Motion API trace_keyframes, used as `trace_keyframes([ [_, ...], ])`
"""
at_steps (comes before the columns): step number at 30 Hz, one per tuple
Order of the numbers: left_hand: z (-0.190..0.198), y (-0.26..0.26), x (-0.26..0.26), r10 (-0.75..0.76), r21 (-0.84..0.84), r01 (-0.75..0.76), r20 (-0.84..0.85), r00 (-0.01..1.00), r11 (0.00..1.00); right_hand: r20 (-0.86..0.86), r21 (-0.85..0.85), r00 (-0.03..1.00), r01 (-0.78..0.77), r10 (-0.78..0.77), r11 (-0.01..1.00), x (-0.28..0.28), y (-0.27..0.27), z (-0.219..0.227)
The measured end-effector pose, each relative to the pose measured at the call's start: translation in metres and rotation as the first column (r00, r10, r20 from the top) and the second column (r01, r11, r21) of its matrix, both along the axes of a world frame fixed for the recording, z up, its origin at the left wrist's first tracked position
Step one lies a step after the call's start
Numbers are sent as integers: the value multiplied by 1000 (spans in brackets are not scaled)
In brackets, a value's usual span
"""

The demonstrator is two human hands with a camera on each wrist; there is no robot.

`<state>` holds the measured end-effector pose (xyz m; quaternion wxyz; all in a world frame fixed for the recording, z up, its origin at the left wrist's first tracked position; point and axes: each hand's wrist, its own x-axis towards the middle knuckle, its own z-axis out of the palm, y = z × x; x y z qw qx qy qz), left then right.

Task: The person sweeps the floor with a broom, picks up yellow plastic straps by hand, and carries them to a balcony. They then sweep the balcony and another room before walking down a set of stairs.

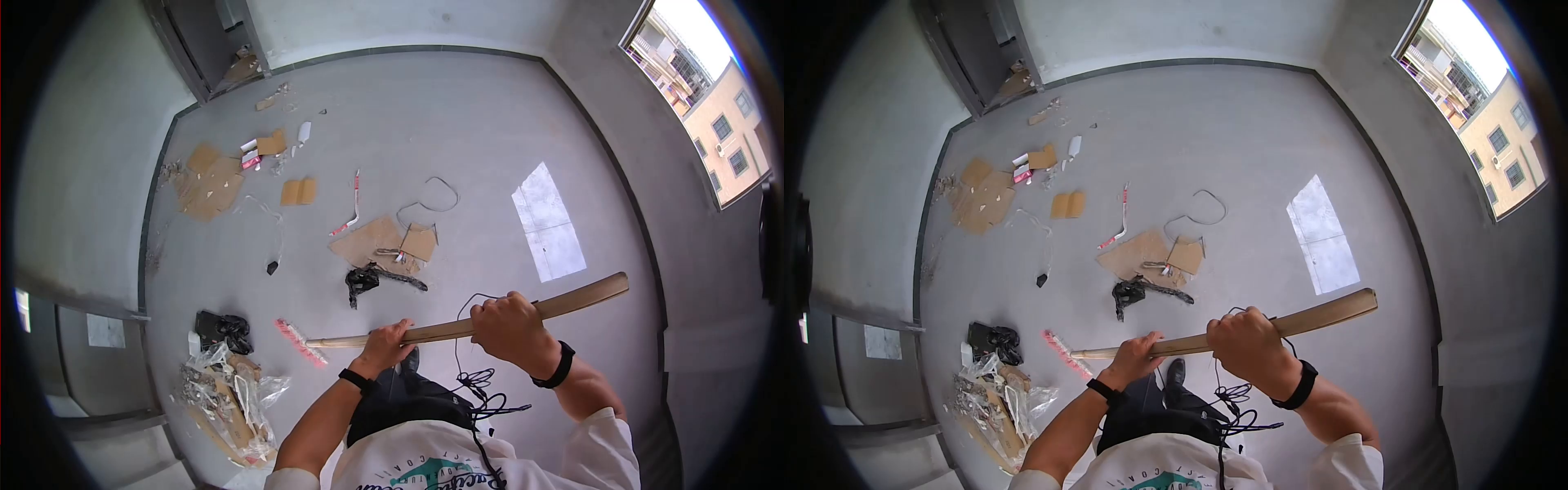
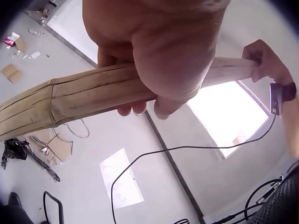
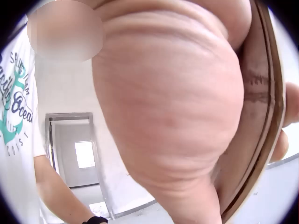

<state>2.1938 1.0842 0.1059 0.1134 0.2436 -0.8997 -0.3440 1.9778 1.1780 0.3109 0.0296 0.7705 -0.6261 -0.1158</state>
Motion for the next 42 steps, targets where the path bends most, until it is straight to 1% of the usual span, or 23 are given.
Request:
trace_keyframes([
  [3, 18, -42, -48, -133, -7, 133, -77, 988, 991, -111, 26, 992, 57, -54, 998, -35, -29, 34],
  [7, 61, -100, -136, -341, -83, 334, -107, 934, 939, -122, 82, 953, 289, -279, 954, -75, -58, 121],
  [9, 88, -119, -175, -360, -96, 348, -169, 918, 933, -69, -420, 987, 102, -144, 902, -91, -50, 148],
  [10, 96, -126, -192, -354, -90, 343, -176, 919, 935, -199, -565, 962, 42, -186, 824, -96, -39, 171],
  [11, 104, -136, -213, -376, -118, 358, -229, 898, 926, -248, -765, 925, -5, -288, 644, -101, -24, 187],
  [12, 112, -145, -233, -403, -146, 376, -277, 872, 915, -255, -912, 923, -131, -288, 388, -114, -10, 200],
  [14, 125, -158, -268, -441, -158, 412, -309, 843, 897, -24, -987, 931, 36, -363, 158, -137, 33, 218],
  [15, 127, -162, -284, -457, -166, 426, -346, 819, 889, 225, -971, 929, 239, -293, 13, -144, 34, 210],
  [16, 124, -161, -299, -441, -154, 414, -348, 827, 897, 470, -882, 882, 471, -24, 11, -155, 40, 192],
  [17, 121, -161, -316, -479, -179, 445, -395, 784, 877, 667, -738, 707, 671, 235, 77, -171, 39, 178],
  [18, 115, -160, -332, -521, -207, 481, -436, 734, 852, 675, -731, 700, 677, 234, 87, -171, 8, 177],
  [20, 98, -162, -360, -535, -192, 507, -446, 718, 840, 882, -449, 275, 741, 384, 500, -172, -48, 166],
  [21, 84, -160, -377, -549, -179, 533, -460, 698, 827, 888, -435, 262, 743, 377, 509, -190, -52, 157],
  [22, 70, -166, -406, -472, -161, 459, -513, 717, 874, 933, -345, 152, 633, 326, 693, -211, -55, 144],
  [24, 50, -186, -442, -362, -54, 400, -548, 754, 915, 978, -200, 161, 541, 133, 817, -238, -78, 125],
  [25, 30, -194, -466, -301, -41, 340, -570, 764, 940, 964, -175, 266, 595, 13, 784, -243, -110, 117],
  [27, -6, -206, -506, -101, 88, 174, -534, 839, 981, 837, -269, 546, 348, 39, 898, -283, -156, 78],
  [29, -53, -213, -546, 88, 204, 17, -495, 865, 979, 833, -216, 545, 161, 96, 963, -315, -197, 37],
  [31, -89, -218, -572, 222, 314, -90, -418, 881, 945, 867, -42, 497, 54, 10, 998, -345, -213, -9],
  [33, -120, -227, -595, 231, 367, -121, -272, 934, 922, 883, 162, 442, 26, -156, 986, -388, -224, -30],
  [35, -128, -228, -607, 182, 293, -105, -247, 952, 950, 908, 146, 396, 5, -136, 989, -433, -222, -37],
  [39, -86, -217, -599, 144, 163, -106, -240, 960, 981, 985, -58, 167, 148, 33, 987, -498, -208, -5],
  [42, -65, -210, -574, 115, 50, -110, -111, 987, 993, 997, -75, -11, 230, 80, 970, -532, -195, -10],
])
